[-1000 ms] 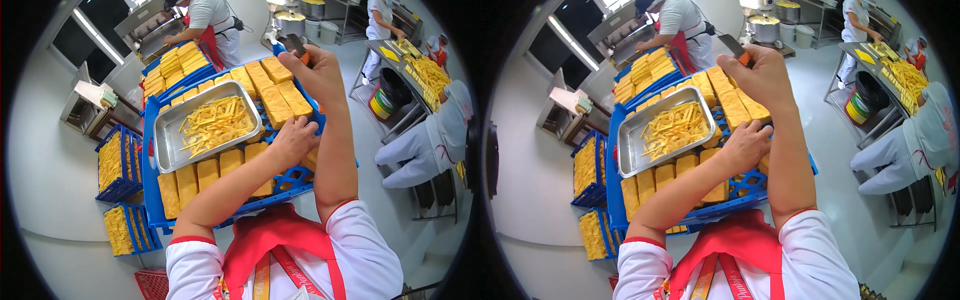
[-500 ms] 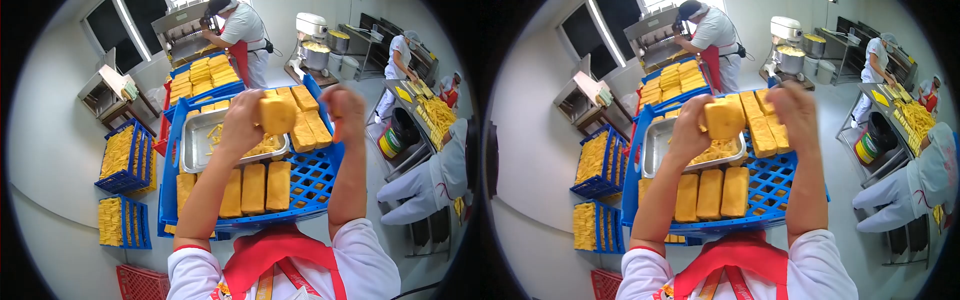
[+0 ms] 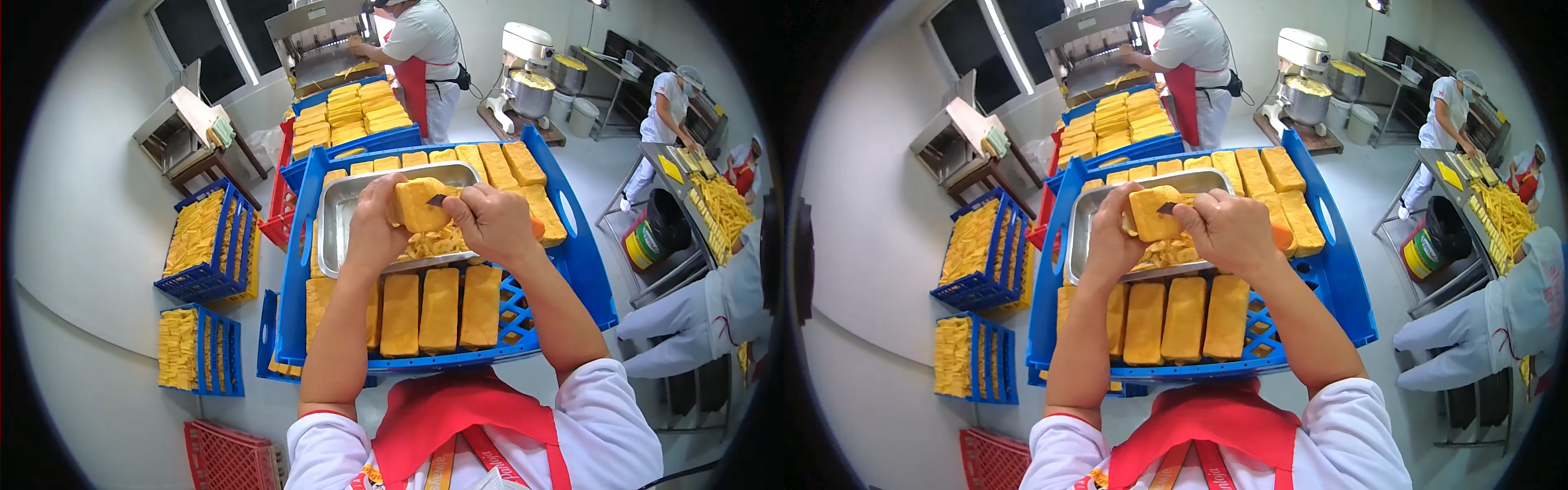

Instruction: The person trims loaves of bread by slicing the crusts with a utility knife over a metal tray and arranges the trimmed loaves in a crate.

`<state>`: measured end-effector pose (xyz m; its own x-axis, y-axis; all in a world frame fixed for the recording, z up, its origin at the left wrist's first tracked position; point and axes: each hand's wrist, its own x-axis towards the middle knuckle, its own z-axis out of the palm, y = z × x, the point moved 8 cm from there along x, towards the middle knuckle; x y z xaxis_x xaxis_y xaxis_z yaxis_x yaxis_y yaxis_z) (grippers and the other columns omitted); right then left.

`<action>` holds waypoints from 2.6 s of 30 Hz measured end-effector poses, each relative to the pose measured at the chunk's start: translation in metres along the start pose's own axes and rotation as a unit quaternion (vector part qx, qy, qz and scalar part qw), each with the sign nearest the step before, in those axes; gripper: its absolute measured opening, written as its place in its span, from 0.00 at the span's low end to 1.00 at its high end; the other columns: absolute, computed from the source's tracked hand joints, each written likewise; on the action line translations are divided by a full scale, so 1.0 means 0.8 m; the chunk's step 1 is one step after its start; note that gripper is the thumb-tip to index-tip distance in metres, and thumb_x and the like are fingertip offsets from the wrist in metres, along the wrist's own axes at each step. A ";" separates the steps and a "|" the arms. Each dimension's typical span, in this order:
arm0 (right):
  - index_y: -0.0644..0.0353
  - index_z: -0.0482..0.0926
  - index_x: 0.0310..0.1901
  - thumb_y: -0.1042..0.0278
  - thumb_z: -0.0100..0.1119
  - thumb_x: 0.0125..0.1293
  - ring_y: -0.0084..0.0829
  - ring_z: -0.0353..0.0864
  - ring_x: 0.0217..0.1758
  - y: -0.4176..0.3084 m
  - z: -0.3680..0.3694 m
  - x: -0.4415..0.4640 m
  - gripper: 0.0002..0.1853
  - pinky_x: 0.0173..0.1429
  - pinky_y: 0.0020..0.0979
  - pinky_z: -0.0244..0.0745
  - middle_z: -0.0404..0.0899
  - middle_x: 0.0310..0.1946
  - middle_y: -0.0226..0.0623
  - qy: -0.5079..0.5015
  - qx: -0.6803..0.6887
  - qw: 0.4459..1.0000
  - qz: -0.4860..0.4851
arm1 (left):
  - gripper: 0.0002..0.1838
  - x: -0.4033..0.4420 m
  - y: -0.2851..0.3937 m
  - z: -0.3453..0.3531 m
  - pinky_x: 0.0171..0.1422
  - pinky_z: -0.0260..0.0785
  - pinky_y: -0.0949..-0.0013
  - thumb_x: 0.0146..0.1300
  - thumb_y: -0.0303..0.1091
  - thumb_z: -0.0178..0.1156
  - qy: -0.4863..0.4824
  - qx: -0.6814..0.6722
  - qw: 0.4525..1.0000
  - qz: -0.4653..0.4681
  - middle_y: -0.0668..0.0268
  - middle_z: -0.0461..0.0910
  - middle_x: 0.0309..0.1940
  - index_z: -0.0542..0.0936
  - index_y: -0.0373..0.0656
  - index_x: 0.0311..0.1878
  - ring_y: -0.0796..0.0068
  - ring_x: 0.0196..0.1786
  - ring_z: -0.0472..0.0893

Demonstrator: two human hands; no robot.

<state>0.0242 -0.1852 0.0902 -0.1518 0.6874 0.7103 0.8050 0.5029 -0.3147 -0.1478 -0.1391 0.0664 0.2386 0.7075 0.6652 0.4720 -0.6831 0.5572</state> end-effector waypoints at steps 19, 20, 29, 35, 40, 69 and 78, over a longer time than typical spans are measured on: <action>0.57 0.81 0.27 0.44 0.49 0.77 0.49 0.82 0.28 0.007 0.010 0.003 0.27 0.32 0.47 0.74 0.81 0.24 0.43 -0.056 0.020 0.998 0.009 | 0.31 -0.003 0.007 0.000 0.58 0.74 0.55 0.46 0.23 0.77 0.026 0.043 0.999 0.021 0.56 0.83 0.49 0.77 0.43 0.56 0.48 0.54 0.82; 0.57 0.81 0.27 0.44 0.49 0.77 0.49 0.82 0.28 0.007 0.011 0.002 0.27 0.32 0.47 0.74 0.81 0.24 0.43 -0.055 0.020 0.998 0.009 | 0.31 -0.003 0.006 0.001 0.58 0.74 0.55 0.46 0.23 0.77 0.025 0.043 0.999 0.021 0.56 0.83 0.49 0.77 0.43 0.56 0.48 0.54 0.82; 0.56 0.82 0.20 0.29 0.55 0.67 0.46 0.83 0.26 0.024 0.046 -0.016 0.35 0.33 0.43 0.76 0.79 0.18 0.42 -0.201 0.094 0.968 0.119 | 0.31 -0.005 -0.003 -0.008 0.70 0.66 0.49 0.44 0.17 0.66 0.065 0.156 0.984 0.050 0.54 0.79 0.56 0.77 0.44 0.57 0.46 0.65 0.74; 0.59 0.80 0.23 0.19 0.65 0.51 0.44 0.85 0.27 0.036 0.019 -0.006 0.40 0.34 0.42 0.77 0.79 0.18 0.41 -0.146 0.017 0.974 0.175 | 0.31 -0.009 0.001 -0.015 0.71 0.60 0.48 0.45 0.17 0.65 0.113 0.245 0.958 0.093 0.59 0.77 0.58 0.79 0.51 0.57 0.50 0.69 0.70; 0.61 0.79 0.23 0.17 0.63 0.52 0.43 0.85 0.29 0.033 0.041 -0.014 0.42 0.34 0.42 0.76 0.80 0.18 0.43 -0.150 0.095 0.961 0.214 | 0.29 -0.016 0.022 0.004 0.69 0.56 0.49 0.47 0.24 0.68 0.095 0.310 0.939 0.117 0.62 0.75 0.57 0.80 0.55 0.56 0.54 0.66 0.70; 0.57 0.76 0.25 0.47 0.55 0.75 0.47 0.81 0.28 -0.007 0.022 0.008 0.24 0.31 0.45 0.74 0.78 0.23 0.41 -0.016 0.033 0.999 -0.030 | 0.32 -0.032 -0.068 0.055 0.51 0.85 0.58 0.68 0.59 0.63 -0.060 -0.570 0.699 -0.426 0.61 0.82 0.54 0.74 0.43 0.64 0.65 0.54 0.86; 0.59 0.77 0.24 0.35 0.49 0.73 0.49 0.83 0.29 0.000 0.048 0.002 0.33 0.32 0.48 0.75 0.81 0.24 0.44 -0.111 0.025 0.994 -0.001 | 0.22 -0.032 -0.057 0.052 0.46 0.85 0.67 0.71 0.51 0.63 -0.026 -0.596 0.685 -0.418 0.63 0.86 0.49 0.77 0.45 0.58 0.71 0.46 0.88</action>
<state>0.0016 -0.1638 0.0671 -0.2797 0.7821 0.5568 0.7765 0.5254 -0.3479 -0.1400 -0.1185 0.0035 0.3522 0.9260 -0.1362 -0.5582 0.3246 0.7636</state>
